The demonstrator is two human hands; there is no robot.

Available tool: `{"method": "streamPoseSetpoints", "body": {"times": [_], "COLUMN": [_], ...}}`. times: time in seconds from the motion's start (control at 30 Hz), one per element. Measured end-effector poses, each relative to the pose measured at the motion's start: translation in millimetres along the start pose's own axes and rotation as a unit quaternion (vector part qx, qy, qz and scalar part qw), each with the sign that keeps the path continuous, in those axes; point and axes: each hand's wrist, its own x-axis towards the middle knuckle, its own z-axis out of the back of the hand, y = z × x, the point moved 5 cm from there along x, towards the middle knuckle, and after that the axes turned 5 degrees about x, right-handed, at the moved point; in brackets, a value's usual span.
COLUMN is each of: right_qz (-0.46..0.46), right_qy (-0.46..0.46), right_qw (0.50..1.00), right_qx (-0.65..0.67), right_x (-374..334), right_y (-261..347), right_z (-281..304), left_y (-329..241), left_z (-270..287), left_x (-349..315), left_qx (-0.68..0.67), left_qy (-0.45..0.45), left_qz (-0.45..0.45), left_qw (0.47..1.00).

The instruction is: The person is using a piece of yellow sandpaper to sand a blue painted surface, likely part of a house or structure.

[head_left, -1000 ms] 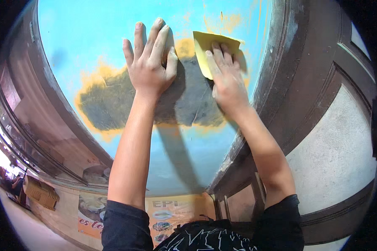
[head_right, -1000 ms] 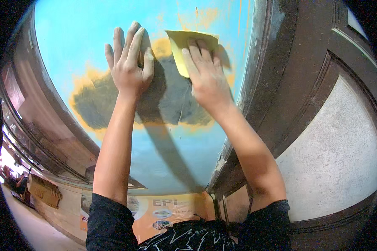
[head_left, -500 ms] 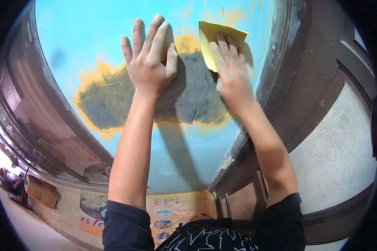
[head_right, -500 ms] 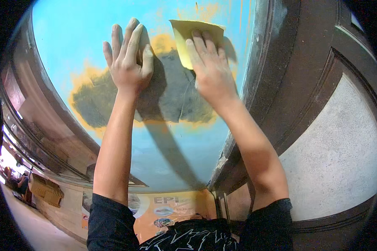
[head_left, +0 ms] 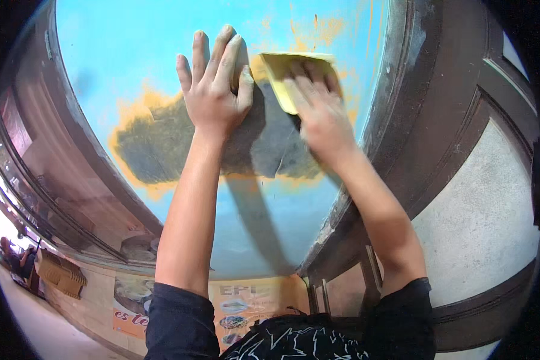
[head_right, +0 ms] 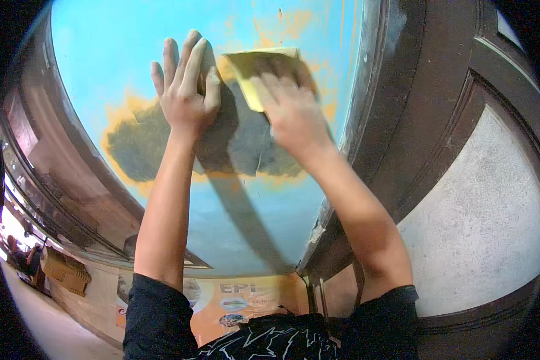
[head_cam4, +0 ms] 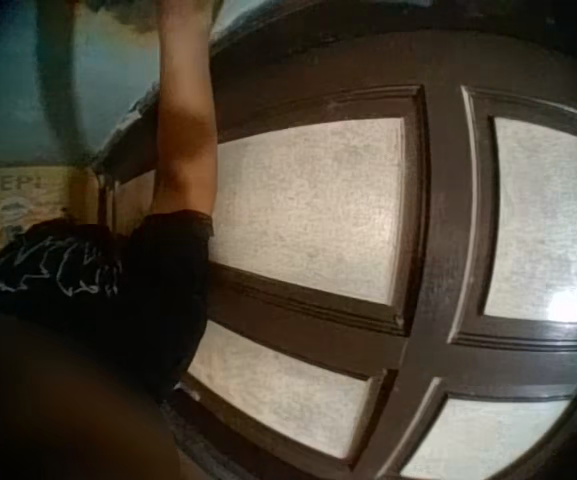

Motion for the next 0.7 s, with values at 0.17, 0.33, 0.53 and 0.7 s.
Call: {"method": "streamPoseSetpoints", "body": {"times": [0.17, 0.33, 0.53, 0.7], "right_qz": [-0.037, -0.050, -0.006, -0.009], "right_qy": [-0.086, -0.068, 0.001, -0.072], "right_qw": [0.994, 0.995, 0.999, 0.995], "right_qx": [-0.060, -0.048, 0.031, -0.066], "right_x": [12, -4, -9, 9], "right_y": [-52, -40, -30, -61], "right_z": [34, 17, 13, 41], "left_y": [-5, -8, -4, -6], "left_z": [1, -1, -5, -9], "left_x": [3, 2, -2, -1], "left_qx": [-0.004, -0.012, 0.010, -0.016], "left_qy": [-0.002, 0.000, 0.009, -0.008], "left_qz": [0.006, 0.005, 0.013, 0.012], "left_qw": [1.000, 1.000, 1.000, 1.000]}}
